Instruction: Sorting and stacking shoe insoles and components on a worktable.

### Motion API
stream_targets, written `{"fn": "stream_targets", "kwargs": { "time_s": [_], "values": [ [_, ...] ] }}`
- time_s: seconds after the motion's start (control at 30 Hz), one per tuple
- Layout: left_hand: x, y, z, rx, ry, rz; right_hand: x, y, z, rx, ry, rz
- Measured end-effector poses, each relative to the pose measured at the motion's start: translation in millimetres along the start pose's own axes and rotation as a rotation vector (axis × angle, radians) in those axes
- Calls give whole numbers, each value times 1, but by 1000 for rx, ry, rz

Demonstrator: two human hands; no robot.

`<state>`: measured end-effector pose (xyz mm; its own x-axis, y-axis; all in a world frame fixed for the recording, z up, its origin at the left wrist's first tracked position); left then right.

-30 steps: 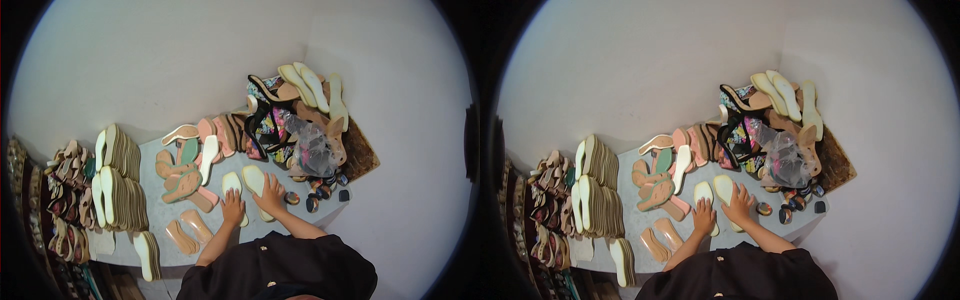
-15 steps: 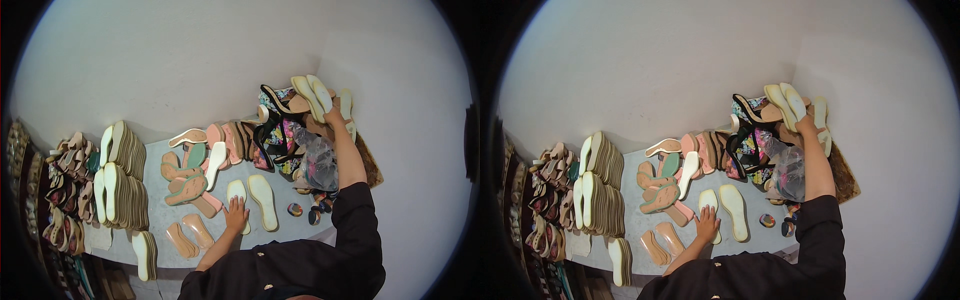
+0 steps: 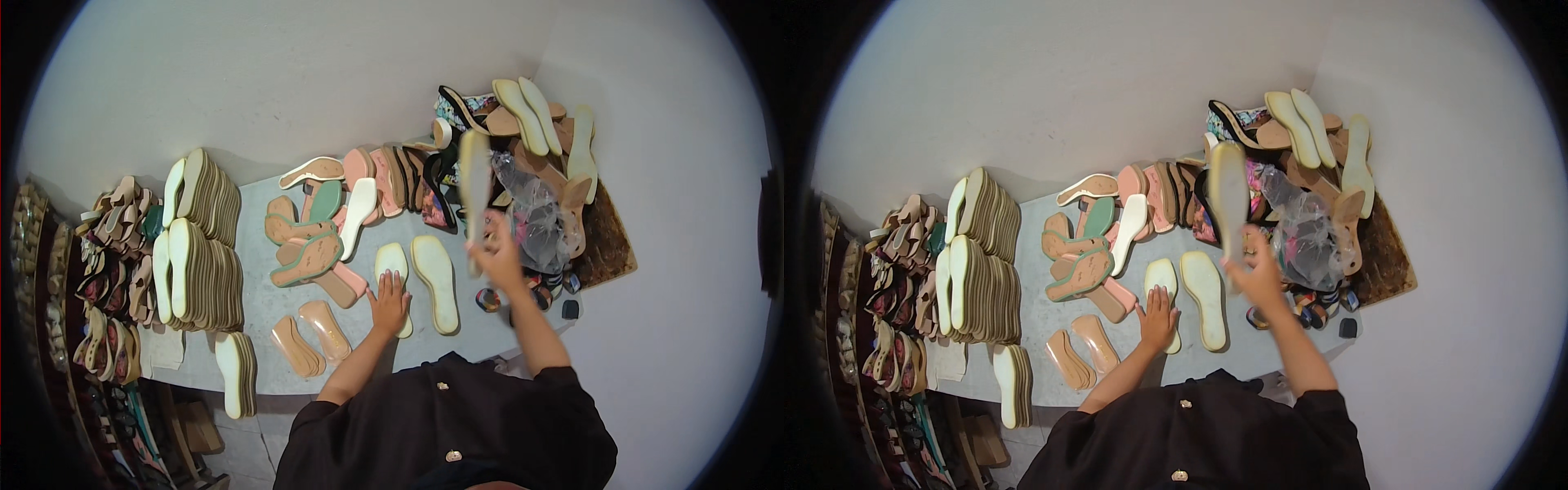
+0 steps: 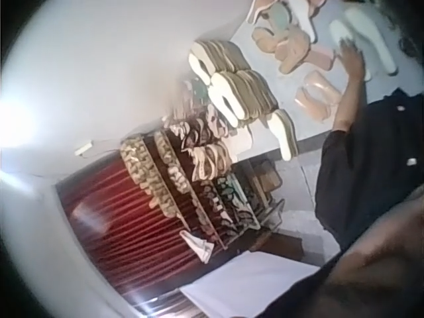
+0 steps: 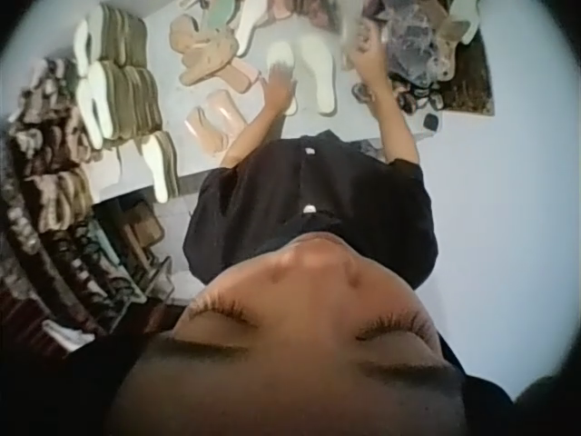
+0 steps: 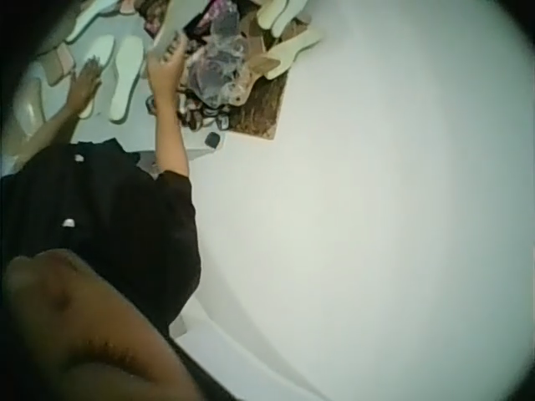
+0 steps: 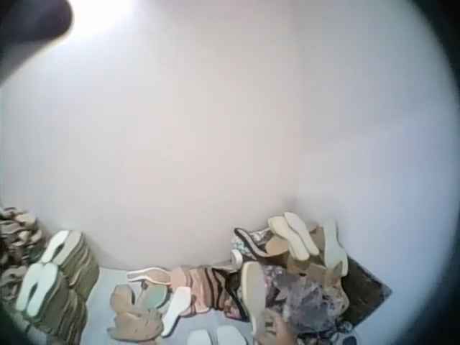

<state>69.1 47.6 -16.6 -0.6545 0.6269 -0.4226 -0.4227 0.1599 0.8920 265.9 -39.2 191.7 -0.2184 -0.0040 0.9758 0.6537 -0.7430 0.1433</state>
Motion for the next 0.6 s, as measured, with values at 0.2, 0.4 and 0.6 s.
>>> {"fn": "stream_targets", "kwargs": {
  "time_s": [0.2,0.4,0.6],
  "values": [
    [0,4,-4,-157,-52,48,-71,-37,-89,-12,203,-643],
    [-2,6,-5,-129,-61,68,-117,-38,-111,72,-65,-817],
    [-3,7,-5,-156,-75,68,-121,-46,-107,95,-59,-884]
  ]
}}
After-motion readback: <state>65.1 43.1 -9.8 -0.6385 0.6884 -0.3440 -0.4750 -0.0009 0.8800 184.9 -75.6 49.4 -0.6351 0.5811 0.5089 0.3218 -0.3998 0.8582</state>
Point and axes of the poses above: each hand's wrist, its own z-axis towards the middle knuckle, its own y-axis out of the back of the hand, x = y × z, the point moved 8 cm from there along z, towards the middle knuckle, and after that the axes turned 7 degrees about -x, right-handed, at the moved point
